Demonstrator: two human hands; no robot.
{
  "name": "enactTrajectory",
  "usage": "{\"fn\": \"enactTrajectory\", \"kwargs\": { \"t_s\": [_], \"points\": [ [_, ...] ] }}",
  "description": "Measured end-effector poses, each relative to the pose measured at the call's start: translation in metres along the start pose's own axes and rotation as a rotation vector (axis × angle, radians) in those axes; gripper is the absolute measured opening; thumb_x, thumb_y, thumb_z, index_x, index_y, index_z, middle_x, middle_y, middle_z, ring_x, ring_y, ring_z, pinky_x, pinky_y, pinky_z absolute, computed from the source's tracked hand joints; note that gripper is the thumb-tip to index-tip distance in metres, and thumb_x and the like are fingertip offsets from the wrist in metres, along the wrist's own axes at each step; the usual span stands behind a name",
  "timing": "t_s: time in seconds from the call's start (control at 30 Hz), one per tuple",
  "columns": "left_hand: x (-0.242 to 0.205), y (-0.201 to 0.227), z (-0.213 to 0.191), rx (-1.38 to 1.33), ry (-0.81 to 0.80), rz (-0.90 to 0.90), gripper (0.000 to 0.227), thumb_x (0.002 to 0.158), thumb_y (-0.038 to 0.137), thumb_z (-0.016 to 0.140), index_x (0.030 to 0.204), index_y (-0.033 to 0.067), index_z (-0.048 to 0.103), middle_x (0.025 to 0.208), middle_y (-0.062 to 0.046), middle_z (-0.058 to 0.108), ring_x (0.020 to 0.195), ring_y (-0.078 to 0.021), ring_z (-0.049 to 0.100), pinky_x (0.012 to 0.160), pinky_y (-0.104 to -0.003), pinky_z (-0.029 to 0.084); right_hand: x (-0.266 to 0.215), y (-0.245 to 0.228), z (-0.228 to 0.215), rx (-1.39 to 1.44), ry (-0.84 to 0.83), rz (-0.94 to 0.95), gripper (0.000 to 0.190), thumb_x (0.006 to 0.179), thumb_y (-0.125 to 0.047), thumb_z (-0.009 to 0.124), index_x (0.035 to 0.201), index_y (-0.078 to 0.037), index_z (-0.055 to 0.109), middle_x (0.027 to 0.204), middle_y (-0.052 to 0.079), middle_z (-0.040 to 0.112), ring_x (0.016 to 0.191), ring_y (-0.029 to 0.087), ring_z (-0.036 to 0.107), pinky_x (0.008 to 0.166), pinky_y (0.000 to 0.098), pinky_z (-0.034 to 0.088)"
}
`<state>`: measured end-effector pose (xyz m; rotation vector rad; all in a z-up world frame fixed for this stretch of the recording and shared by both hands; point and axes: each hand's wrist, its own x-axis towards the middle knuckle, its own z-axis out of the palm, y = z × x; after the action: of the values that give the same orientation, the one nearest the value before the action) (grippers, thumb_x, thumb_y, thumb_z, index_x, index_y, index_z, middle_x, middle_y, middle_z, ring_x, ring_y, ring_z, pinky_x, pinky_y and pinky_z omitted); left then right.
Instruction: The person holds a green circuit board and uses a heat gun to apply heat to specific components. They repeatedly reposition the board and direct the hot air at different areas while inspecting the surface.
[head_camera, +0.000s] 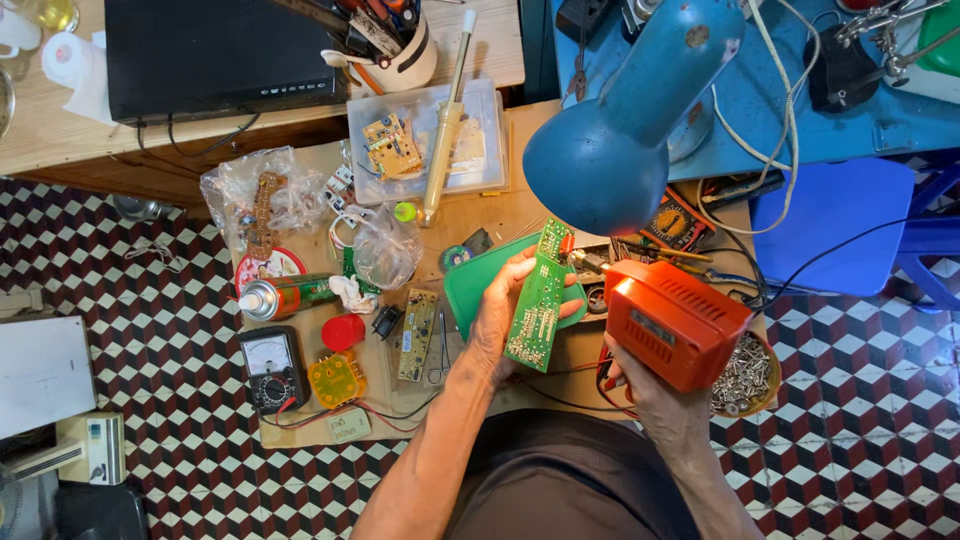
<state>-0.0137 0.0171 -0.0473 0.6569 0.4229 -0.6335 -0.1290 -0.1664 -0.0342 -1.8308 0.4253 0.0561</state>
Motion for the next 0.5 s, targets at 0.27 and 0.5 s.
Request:
{"fn": "enactTrajectory", "kwargs": {
  "t_s": [0.27,0.5],
  "points": [
    [0.011,-0.003,-0.017,-0.051,-0.061,0.002,0.055,0.099,0.028,0.053,0.147,0.0035,0.046,0.131,-0.014,0.059,0.116,-0.0268,0.063,0.099,-0.05,0.058,0.006,0.03,0.005,-0.363,-0.025,-0.412,0.036,0.09,-0.007,0.067,0.122,-0.021,0.073,0.097,-0.002,0.07,0.075,0.008,0.071,0.071,0.0219,0.064],
    [0.006,0.0,-0.011,0.016,-0.016,0.004,0.054,0.097,0.029,0.051,0.145,0.0044,0.046,0.133,-0.013,0.059,0.118,-0.0265,0.062,0.097,-0.048,0.058,0.008,0.041,0.007,-0.366,-0.031,-0.311,0.027,0.094,-0.015,0.067,0.117,-0.027,0.073,0.089,-0.006,0.071,0.07,0.005,0.071,0.067,0.0224,0.06]
  ]
}}
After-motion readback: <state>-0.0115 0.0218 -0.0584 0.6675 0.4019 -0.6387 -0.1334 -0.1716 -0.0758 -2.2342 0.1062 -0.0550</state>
